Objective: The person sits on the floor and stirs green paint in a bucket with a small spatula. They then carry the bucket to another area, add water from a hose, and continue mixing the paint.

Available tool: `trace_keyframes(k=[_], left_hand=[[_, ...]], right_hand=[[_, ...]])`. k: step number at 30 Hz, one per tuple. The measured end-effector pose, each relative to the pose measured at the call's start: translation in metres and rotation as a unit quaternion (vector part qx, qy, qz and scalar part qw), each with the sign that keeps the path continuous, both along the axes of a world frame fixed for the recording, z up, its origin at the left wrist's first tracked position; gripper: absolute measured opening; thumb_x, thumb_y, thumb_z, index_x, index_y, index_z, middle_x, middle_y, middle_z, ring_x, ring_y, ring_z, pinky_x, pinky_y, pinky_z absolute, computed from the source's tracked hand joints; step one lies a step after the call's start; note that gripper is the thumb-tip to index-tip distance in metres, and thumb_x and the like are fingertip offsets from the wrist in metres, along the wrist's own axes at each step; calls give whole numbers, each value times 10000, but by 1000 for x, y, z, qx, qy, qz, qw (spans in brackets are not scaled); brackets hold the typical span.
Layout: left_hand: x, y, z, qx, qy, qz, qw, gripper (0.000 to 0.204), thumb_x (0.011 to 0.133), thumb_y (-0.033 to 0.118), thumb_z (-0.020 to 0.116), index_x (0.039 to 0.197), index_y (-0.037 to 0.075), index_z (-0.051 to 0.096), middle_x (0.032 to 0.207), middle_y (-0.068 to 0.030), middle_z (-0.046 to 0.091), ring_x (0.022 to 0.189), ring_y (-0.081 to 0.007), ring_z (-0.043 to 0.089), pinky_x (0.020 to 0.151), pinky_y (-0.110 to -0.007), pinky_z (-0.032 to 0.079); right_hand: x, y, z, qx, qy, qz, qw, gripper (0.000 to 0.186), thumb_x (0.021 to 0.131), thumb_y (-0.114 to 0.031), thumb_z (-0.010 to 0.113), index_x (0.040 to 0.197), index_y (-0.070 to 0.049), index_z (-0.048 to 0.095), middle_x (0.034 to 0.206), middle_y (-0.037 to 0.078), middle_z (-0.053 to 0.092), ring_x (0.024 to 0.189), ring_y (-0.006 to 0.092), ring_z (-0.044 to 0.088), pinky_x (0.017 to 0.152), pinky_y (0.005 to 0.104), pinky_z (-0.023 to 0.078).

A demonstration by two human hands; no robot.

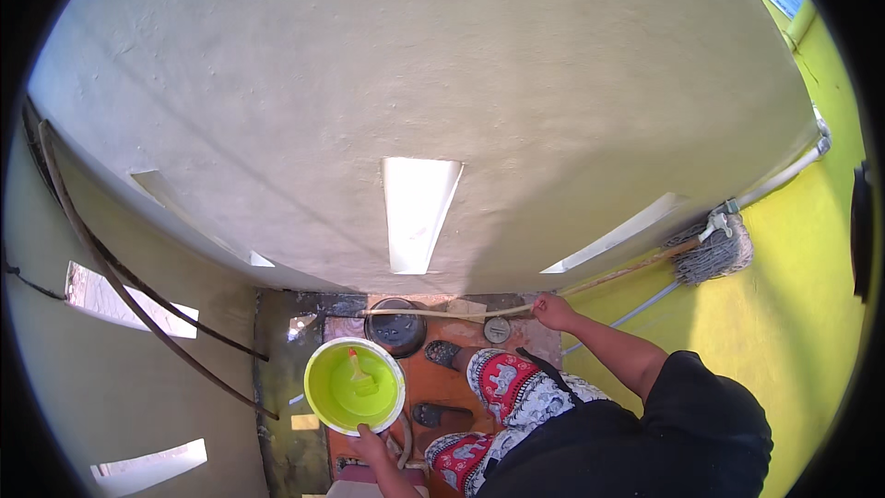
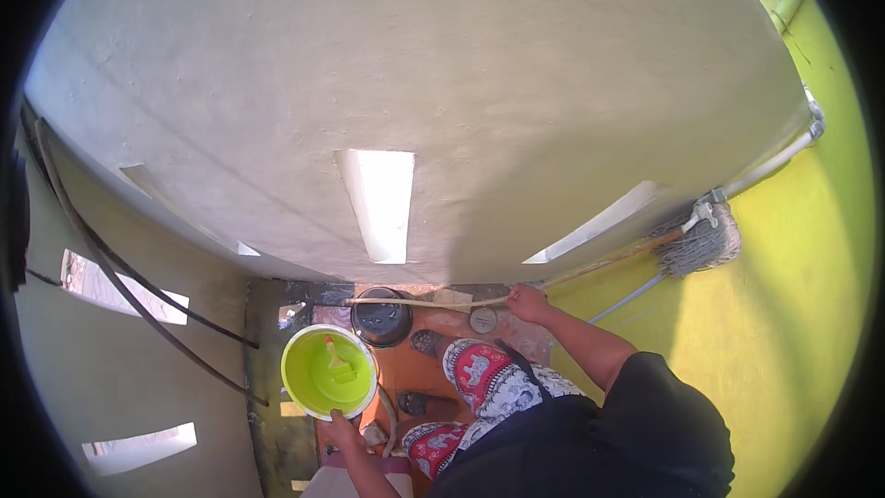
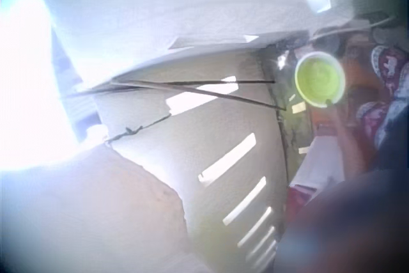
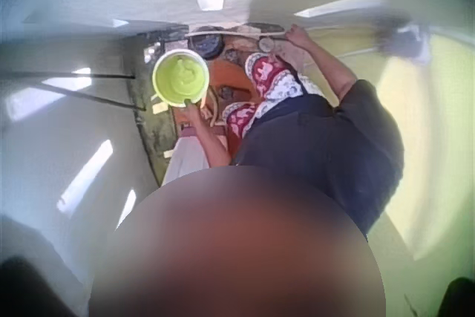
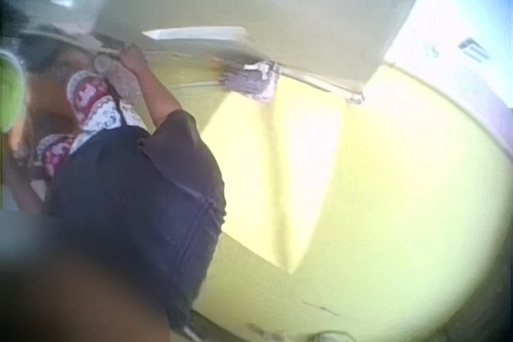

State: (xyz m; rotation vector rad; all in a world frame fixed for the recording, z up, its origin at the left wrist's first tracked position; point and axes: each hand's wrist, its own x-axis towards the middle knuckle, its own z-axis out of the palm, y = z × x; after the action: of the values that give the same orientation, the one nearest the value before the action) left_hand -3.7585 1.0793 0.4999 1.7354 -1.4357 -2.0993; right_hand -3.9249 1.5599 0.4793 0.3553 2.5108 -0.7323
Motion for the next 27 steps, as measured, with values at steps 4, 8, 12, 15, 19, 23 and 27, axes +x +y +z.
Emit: trace_keyframes(k=[4,8,12,15,19,23,27], left_hand=[[13,25,19,-32,31,-18,999,496,875,112,480,1362,27,430,1210,-181,592,910,-275,670,542,-365,588],[34,1,16,-159,-80,-238,955,477,913,298,549,1234,-54,527,1063,-232,645,852,-308,659,626,-421,540],[62,-31,8,-272,-121,-376,877,485,937,340,584,1174,-84,584,1017,-233,663,851,-310,653,666,-441,532],[64,-21,24,-82,19,-225,971,518,965,326,531,1303,-64,495,1164,-216,626,930,-346,642,763,-481,551],[40,7,94,-55,24,-192,980,487,908,177,506,1349,-23,451,1214,-192,601,956,-310,653,714,-426,576],[39,22,147,-21,76,-159,984,548,852,29,480,1395,19,408,1263,-169,576,981,-274,663,664,-371,600],[34,18,152,-70,93,-170,979,467,846,-9,505,1310,-44,469,1187,-161,612,1020,-264,656,911,-329,490]], right_hand=[[18,70,70,141,357,-175,907,341,848,-186,693,1070,-3,510,912,142,545,825,246,553,748,374,468],[19,140,169,130,491,-413,756,422,857,-211,685,1120,10,440,1017,159,468,901,270,475,849,413,411],[6,203,251,112,508,-601,607,487,890,-254,665,1194,33,416,1095,195,513,947,301,568,862,405,475],[16,234,292,394,455,-435,670,493,910,-276,633,1209,68,447,1118,267,582,943,394,649,845,439,529],[1,251,324,273,265,-388,839,444,923,-323,590,1109,79,571,1019,312,639,1012,425,641,876,486,509],[-10,253,343,192,179,-326,908,414,930,-348,586,1016,57,597,858,273,685,744,384,699,761,446,556],[-7,200,374,116,111,-304,939,414,961,-344,588,913,67,584,597,131,616,456,240,626,419,354,526]])
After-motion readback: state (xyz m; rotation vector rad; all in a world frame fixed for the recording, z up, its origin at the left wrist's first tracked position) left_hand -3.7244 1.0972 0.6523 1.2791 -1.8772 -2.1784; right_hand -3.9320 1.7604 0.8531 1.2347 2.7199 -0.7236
